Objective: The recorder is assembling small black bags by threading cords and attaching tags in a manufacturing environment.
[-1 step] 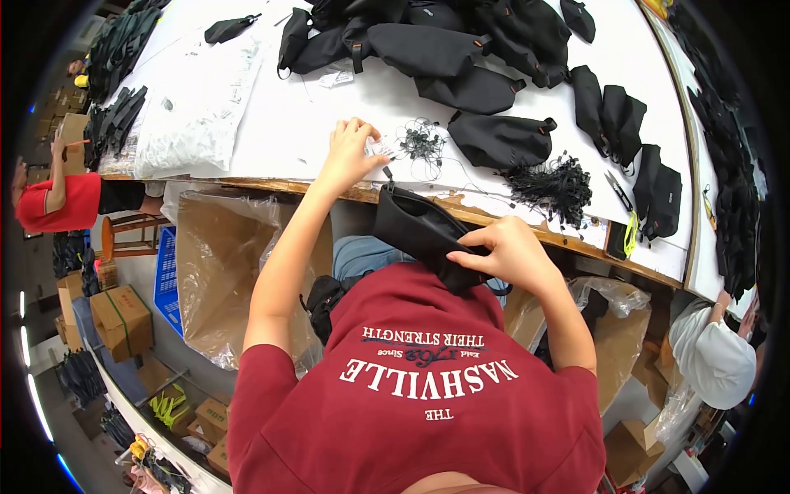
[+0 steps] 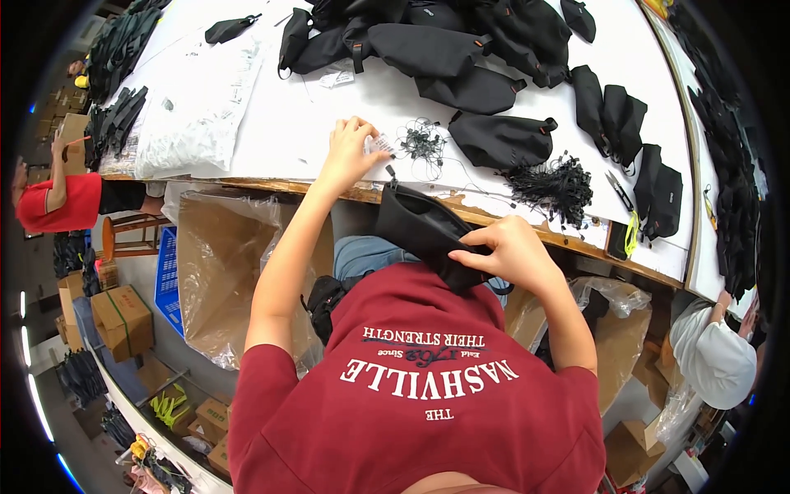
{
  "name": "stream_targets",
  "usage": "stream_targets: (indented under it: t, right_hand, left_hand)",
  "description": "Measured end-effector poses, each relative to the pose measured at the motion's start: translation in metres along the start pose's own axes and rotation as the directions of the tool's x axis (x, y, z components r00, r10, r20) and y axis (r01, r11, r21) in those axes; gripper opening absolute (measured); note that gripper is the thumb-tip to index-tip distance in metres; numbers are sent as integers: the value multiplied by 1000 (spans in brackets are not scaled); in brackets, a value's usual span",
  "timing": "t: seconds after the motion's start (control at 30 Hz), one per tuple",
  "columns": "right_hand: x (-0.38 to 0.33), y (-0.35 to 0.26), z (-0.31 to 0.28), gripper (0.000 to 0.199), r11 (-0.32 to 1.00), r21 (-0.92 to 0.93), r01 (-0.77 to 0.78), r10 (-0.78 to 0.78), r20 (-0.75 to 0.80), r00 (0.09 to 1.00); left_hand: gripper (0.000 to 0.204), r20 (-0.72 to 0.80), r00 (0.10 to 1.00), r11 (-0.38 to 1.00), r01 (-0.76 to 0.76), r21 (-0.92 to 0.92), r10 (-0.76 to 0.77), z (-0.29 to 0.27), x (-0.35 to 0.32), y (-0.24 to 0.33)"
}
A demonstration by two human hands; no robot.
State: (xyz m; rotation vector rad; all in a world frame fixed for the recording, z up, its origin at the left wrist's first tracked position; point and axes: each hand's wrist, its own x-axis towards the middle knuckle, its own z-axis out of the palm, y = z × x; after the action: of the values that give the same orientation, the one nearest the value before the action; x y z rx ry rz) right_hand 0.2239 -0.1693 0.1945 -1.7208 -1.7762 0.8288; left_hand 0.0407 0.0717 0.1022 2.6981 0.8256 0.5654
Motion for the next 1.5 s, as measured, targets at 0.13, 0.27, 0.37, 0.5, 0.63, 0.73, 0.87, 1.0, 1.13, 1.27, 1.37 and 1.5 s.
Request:
stream_targets:
  t: [0.13, 0.27, 0.37, 0.5, 0.63, 0.73, 0.87, 1.0, 1.13, 1.27, 1.37, 1.5]
  right_hand:
    - [2, 2, -6, 20, 985, -164, 59, -77, -106, 991]
    - [9, 0, -15, 17, 920, -380, 99, -147, -99, 984]
    - [18, -2, -18, 15, 914, -376, 150, -212, -130, 969]
    - [24, -13, -21, 13, 918, -369, 145, -243, -236, 941]
    - [32, -21, -12, 13, 939, -281, 198, -299, -383, 874]
    - [27, -27, -6, 16, 995, -35, 90, -95, -557, 825]
    - [26, -25, 21, 29, 810, 567, 147, 321, -639, 699]
    - [15, -15, 27, 35, 491, 870, 45, 473, -309, 825]
    - [24, -7, 9, 21, 758, 604, 246, 198, -572, 796]
    - [49, -39, -27, 11, 944, 223, 244, -33, -669, 743]
    - [51, -35, -33, 18, 976, 139, 167, -62, -559, 827]
    - [50, -31, -34, 17, 991, 10, 131, -110, -491, 864]
  left_hand:
    - [24, 127, 959, 841, 284, -460, -255, -25, 10, 23]
    - [16, 168, 968, 857, -75, -509, 184, -76, 8, 84]
    - [30, 171, 956, 931, -173, -321, 237, -77, 0, 93]
    - [63, -83, 943, 557, 118, -822, -322, -55, -9, 76]
    - [42, 334, 906, -391, 218, -894, -259, -29, -30, 65]
    - [36, 269, 846, -411, 65, -909, -461, -38, -21, 69]
    - [33, 240, 825, -406, 14, -914, -512, -50, -8, 79]
    - [31, 294, 818, -412, 77, -908, -494, -55, -3, 78]
    - [36, 422, 843, -341, 309, -888, -333, -69, 0, 94]
    - [42, 552, 819, -369, 470, -802, -155, -66, -2, 113]
    - [42, 557, 828, -330, 509, -795, -64, -65, -3, 118]
    - [35, 595, 801, -339, 541, -770, -72, -60, -5, 116]
